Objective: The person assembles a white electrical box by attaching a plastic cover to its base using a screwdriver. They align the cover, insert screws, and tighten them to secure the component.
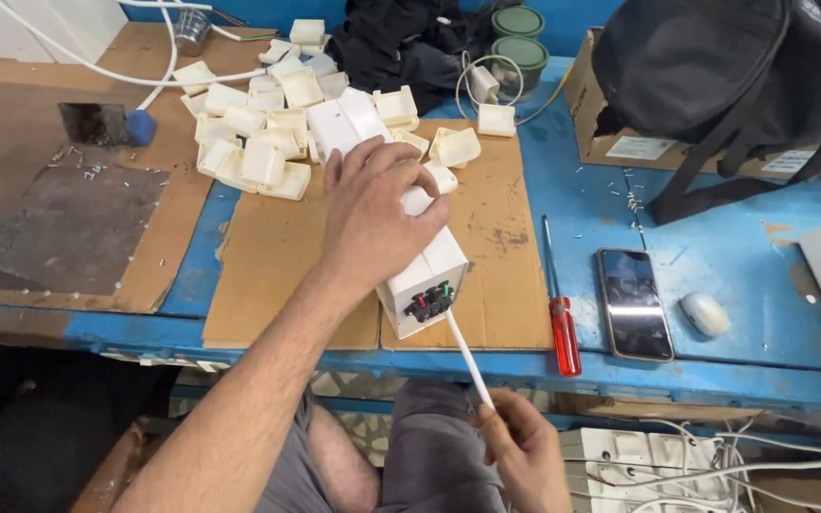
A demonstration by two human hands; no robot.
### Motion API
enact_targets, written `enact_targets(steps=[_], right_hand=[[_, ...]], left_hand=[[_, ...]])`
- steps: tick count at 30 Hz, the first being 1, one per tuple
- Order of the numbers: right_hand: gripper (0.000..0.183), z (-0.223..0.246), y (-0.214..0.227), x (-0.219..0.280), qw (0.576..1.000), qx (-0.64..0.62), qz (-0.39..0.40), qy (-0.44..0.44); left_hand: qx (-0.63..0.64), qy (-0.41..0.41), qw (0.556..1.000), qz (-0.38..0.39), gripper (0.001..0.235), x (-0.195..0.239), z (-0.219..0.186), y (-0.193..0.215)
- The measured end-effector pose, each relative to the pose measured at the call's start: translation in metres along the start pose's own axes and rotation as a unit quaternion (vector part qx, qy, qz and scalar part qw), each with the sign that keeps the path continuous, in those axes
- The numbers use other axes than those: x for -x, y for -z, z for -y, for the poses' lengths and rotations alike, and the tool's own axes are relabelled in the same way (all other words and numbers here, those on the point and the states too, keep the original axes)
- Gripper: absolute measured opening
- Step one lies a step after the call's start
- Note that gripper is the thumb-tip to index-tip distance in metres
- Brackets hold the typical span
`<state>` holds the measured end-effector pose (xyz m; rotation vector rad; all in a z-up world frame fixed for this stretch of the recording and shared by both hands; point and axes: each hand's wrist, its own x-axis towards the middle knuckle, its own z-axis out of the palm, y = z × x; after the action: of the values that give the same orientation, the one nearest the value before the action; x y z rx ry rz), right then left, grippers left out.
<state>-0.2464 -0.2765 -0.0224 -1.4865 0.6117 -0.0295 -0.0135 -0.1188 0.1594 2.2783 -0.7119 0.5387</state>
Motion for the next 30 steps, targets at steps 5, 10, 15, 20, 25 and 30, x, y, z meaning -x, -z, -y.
enact_targets(steps=[5,10,15,20,25,30], right_hand=[[0.029,0.013,0.047,0.001,0.992,0.043,0.046,0.105],[0.032,0.063,0.091,0.018,0.976,0.211,-0.036,-0.027],[0.032,0.046,0.158,0.02,0.952,0.26,-0.142,-0.08],[0.037,0.037,0.185,0.017,0.906,0.333,-0.203,-0.162],[0.042,0.025,0.186,0.007,0.878,0.43,-0.163,-0.135],[0.048,0.02,0.194,-0.001,0.834,0.525,-0.133,-0.103]], left_hand=[[0.002,0.006,1.0,-0.001,0.018,-0.001,-0.001,0.0],[0.002,0.009,1.0,0.008,0.017,-0.001,-0.001,0.001],[0.0,0.008,1.0,0.005,0.016,0.0,0.0,0.0],[0.005,-0.001,1.0,0.004,0.015,-0.001,-0.001,-0.001],[0.005,0.005,1.0,0.006,0.015,0.001,0.0,0.002],[0.012,-0.005,1.0,-0.009,0.015,0.0,0.0,-0.002]])
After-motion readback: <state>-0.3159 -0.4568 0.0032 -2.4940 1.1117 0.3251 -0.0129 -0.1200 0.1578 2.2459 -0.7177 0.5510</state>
